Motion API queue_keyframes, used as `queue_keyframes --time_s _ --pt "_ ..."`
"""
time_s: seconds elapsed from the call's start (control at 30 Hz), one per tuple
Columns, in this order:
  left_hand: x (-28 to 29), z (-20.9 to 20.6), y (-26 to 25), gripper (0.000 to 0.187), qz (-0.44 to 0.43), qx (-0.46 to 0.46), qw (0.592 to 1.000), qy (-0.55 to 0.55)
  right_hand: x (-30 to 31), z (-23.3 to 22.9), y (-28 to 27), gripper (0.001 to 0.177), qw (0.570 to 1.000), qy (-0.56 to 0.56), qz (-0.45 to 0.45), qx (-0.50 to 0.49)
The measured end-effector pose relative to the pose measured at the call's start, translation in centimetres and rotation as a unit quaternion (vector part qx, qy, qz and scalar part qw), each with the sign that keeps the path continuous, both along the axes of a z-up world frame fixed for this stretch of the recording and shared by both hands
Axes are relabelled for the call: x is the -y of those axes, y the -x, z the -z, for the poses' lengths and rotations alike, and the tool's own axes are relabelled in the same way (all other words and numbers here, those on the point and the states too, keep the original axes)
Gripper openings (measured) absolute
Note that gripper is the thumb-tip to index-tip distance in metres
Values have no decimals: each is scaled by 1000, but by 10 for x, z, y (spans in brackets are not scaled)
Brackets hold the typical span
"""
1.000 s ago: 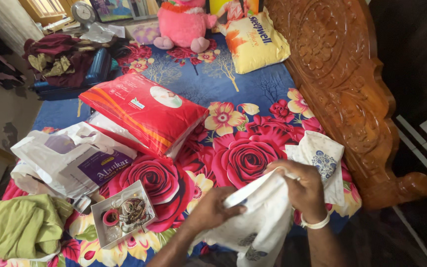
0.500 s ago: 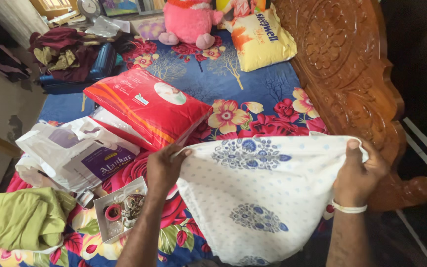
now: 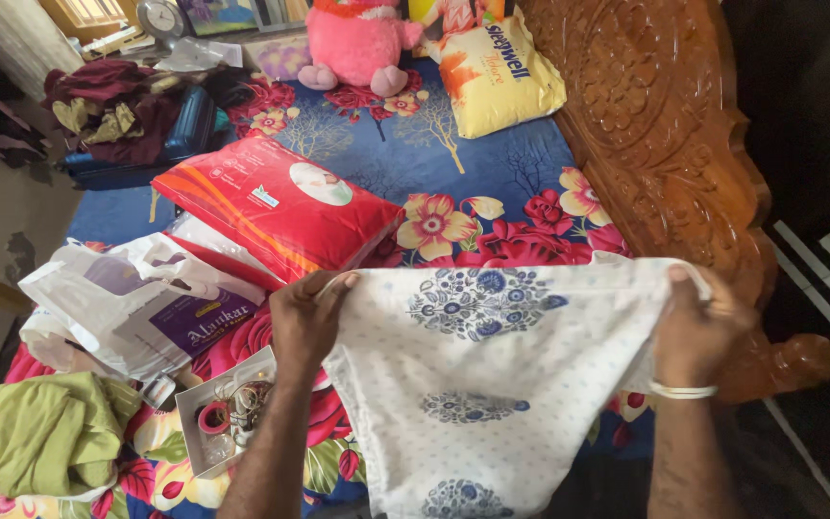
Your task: The person unfolds a pillowcase and then pulls it over a pillow before sliding both into a plastic bag and closing it.
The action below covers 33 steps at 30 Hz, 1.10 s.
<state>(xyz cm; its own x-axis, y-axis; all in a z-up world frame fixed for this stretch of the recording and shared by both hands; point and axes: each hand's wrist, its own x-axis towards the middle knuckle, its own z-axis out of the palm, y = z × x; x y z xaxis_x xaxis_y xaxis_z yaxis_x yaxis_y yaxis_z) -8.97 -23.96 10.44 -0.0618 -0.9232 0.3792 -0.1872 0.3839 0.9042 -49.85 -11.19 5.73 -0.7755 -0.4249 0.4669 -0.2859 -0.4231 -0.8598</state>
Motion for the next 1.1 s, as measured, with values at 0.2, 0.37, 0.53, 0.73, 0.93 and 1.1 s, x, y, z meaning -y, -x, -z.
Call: queue_keyframes --time_s 0.2,0.37,0.53,0.73,0.93,1.1 --pt "-6 -15 8 17 -32 -29 998 -44 1 6 20 9 995 -53 47 -71" --pt "-10 -26 18 18 -32 25 997 63 4 10 21 10 977 -70 50 -193" --pt "-16 -29 20 18 -59 76 993 68 1 -7 6 8 986 -79 8 -144" --pt "-17 -34 14 15 -38 -4 998 48 -15 -13 28 7 964 -94 90 -232" --pt "-22 -49 10 12 -72 45 987 139 -22 -8 40 11 960 -95 114 -237" --pt "-20 -61 6 11 -84 151 958 227 -21 -12 45 12 898 -74 93 -423"
